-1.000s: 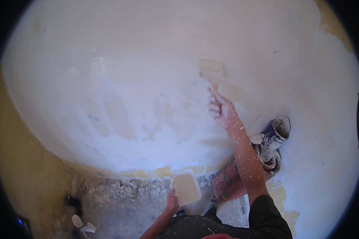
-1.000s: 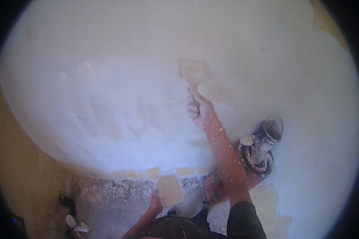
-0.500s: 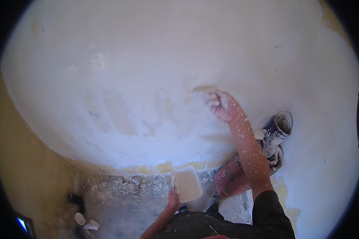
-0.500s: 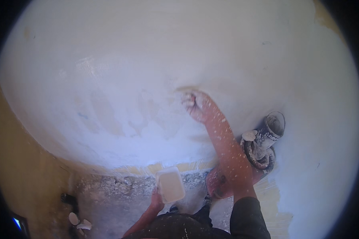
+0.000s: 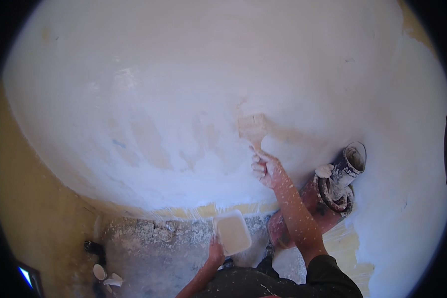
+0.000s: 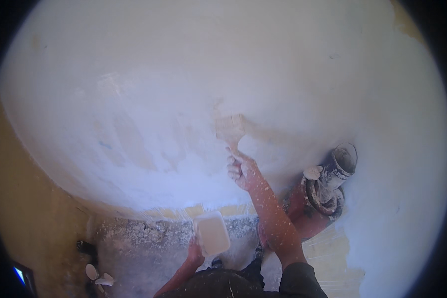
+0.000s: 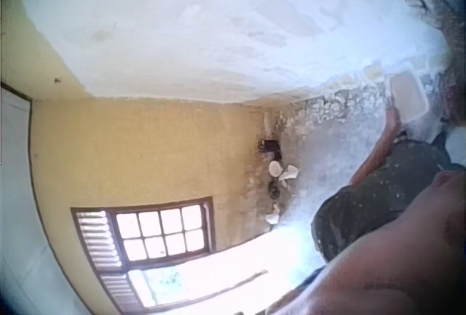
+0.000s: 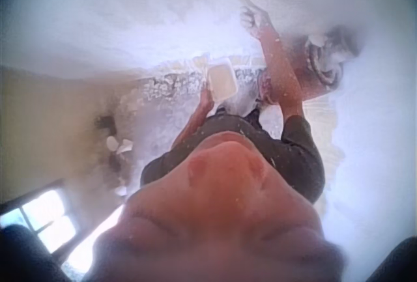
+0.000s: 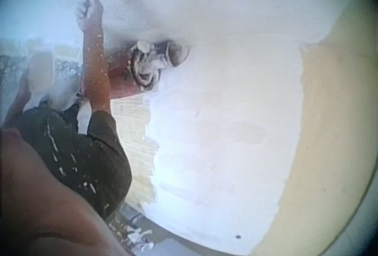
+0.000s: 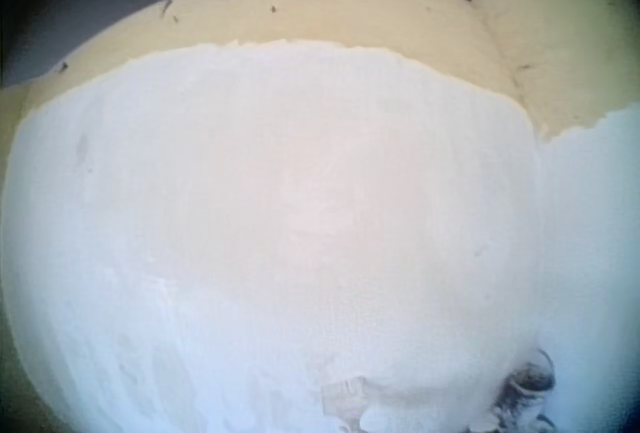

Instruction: The person applies plaster to a wall using a putty knife, repeatedly loading the tool from a container and smoothing the material across the surface.

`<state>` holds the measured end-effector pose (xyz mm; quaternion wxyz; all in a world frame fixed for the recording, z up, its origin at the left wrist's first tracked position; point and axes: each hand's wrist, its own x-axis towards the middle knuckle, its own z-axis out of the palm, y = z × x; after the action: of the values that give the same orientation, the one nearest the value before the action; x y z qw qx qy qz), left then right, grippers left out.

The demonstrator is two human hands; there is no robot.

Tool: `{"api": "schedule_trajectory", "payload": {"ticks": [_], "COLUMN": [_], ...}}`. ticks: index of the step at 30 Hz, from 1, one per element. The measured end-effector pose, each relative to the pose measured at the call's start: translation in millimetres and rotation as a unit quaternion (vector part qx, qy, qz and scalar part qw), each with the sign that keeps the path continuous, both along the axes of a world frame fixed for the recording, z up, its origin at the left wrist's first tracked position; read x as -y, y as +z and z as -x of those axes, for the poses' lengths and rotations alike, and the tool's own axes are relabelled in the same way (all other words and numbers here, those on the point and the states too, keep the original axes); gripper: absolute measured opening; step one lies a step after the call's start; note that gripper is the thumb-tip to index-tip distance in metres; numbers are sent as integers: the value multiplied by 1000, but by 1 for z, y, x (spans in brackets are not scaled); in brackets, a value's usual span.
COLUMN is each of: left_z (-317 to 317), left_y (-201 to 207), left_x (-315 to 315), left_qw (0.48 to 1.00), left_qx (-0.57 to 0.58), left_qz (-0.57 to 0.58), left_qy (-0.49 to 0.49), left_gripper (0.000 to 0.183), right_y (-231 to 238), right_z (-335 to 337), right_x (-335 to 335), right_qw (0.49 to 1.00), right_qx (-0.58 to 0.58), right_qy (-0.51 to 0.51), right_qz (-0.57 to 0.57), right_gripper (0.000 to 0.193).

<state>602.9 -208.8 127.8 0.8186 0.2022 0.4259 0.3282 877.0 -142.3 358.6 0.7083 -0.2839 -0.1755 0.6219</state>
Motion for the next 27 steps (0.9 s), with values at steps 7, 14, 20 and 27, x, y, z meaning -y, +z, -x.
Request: {"api": "schedule_trajectory", "payload": {"ticks": [7,14,20,27], "left_z": [3,4,7,-2], "left_y": [-14,-9,-23,24], "left_x": [-1,-3,-4,3], "left_qw": [1000,999,992,998], "left_qx": [-15,6,11,21], "left_qz": [-22,-41,-115,25], "left_qy": [-13,-3,-42,60], "left_gripper": [48,47,44,46], "right_y": [-21,105,74,-68], "right_z": [-3,17,-9,-12], "right_x": [-1,12,-11,11], "right_qw": [990,992,989,984], "right_qx": [-113,92,85,-165], "right_qy": [53,-21,-74,-19], "right_qz": [65,-78,-93,62], "right_gripper": [18,24,29,22]}}
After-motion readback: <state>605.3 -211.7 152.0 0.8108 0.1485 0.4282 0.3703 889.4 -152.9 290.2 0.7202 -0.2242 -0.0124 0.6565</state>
